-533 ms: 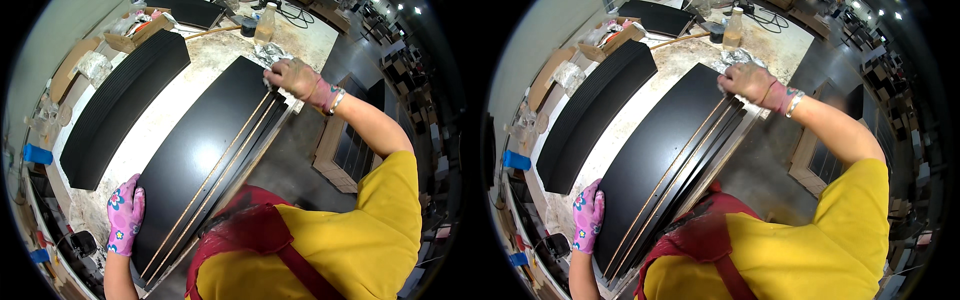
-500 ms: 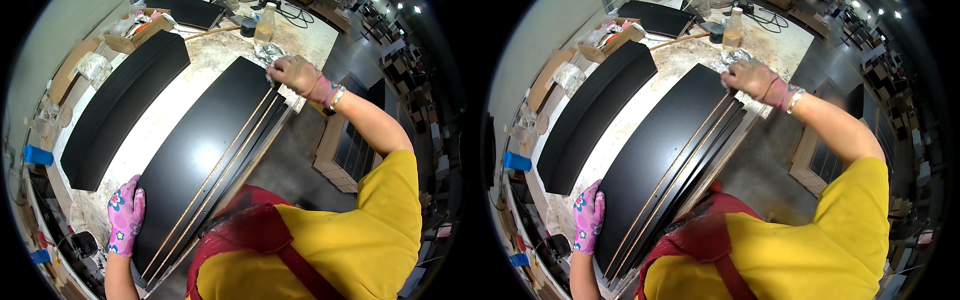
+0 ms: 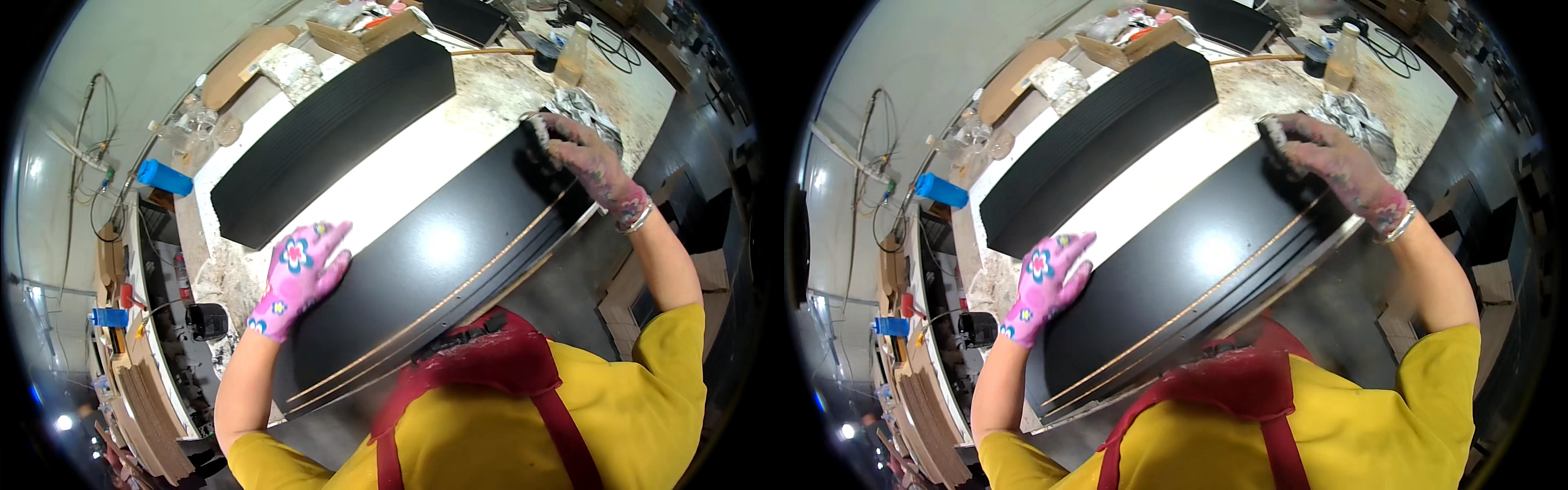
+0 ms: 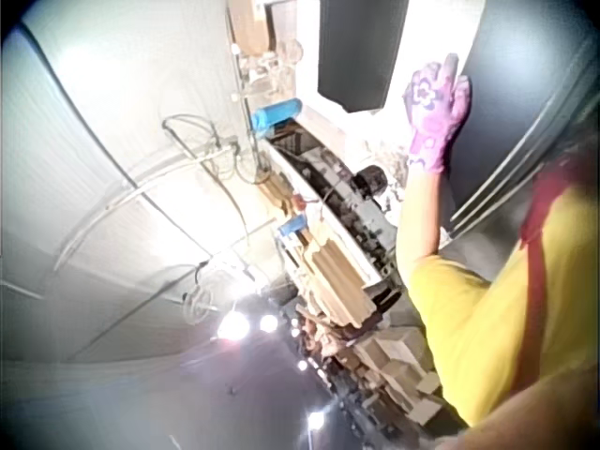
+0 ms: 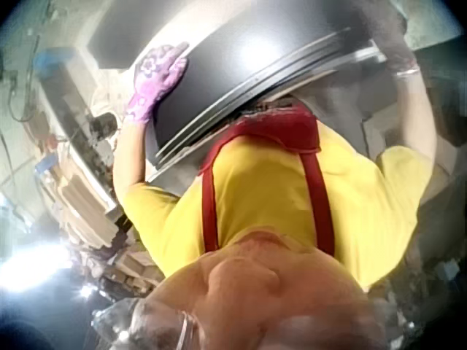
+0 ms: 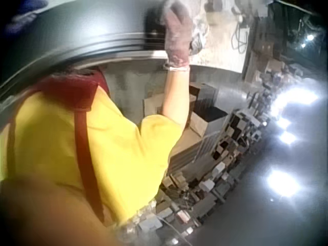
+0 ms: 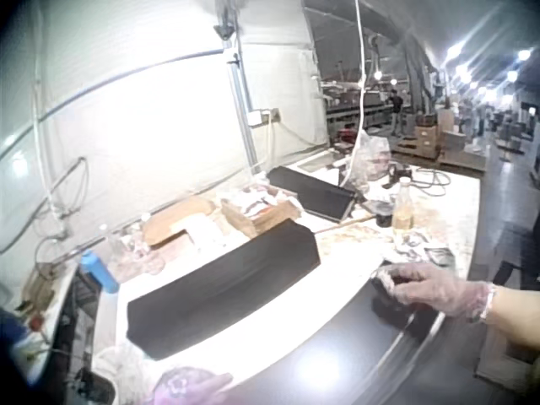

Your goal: The person wipes the edges and surfaces of black wooden panels with a small block or cloth, handling each panel from a stack one at a time.

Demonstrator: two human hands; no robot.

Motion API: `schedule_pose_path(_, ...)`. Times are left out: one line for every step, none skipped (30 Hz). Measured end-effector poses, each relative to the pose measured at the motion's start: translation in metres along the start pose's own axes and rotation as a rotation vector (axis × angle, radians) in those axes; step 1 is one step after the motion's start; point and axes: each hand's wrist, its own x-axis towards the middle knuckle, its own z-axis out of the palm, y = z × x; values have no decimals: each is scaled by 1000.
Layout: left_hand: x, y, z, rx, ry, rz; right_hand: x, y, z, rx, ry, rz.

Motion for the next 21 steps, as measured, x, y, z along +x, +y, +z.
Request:
schedule_pose_path(13,-14,3,12,101,-20,8,7,8,147,-10,-53)
schedule_pose_path(28,-30,5,23,201,-37,19,13,16,302,-26,-77)
schedule_pose_path(39,-50,13,55,236,-127,28,14,23,354,-34,-71)
schedule_pose_path(50,-67,18,88,274,-213,34,15,27,406,-39,-71)
schedule_pose_path(63,-78,21,122,260,-320,39,23,27,455,-3,-42)
schedule_pose_path(72,-96,33,214,261,-386,42,30,27,504,28,-14)
schedule_pose_path(74,-110,48,237,211,-416,42,32,27,610,30,-59)
schedule_pose_path(77,-117,57,256,159,-442,42,37,24,639,51,-102)
schedule_pose_path(85,-113,62,357,133,-428,41,46,19,687,47,-116)
schedule_pose_path(87,-112,63,352,114,-421,42,52,16,734,40,-131)
schedule_pose_path(88,-110,62,347,95,-417,41,53,15,732,42,-131)
schedule_pose_path(86,-108,58,347,71,-415,38,50,16,737,40,-129)
schedule_pose_path(87,-105,55,361,19,-414,37,46,17,742,37,-127)
schedule_pose_path(85,-99,55,368,20,-417,37,44,17,743,29,-124)
schedule_pose_path(81,-94,56,379,15,-419,37,44,18,751,23,-119)
schedule_pose_path(78,-92,57,390,9,-419,38,45,19,759,17,-114)
schedule_pose_path(77,-93,56,346,-10,-426,38,44,19,747,23,-93)
schedule_pose_path(78,-92,54,286,-27,-443,39,45,19,753,12,-101)
schedule_pose_path(80,-90,50,226,-44,-458,38,46,18,760,3,-110)
schedule_pose_path(81,-88,49,165,-62,-471,36,47,18,766,-5,-118)
schedule_pose_path(84,-88,54,175,-64,-468,36,44,17,759,-6,-118)
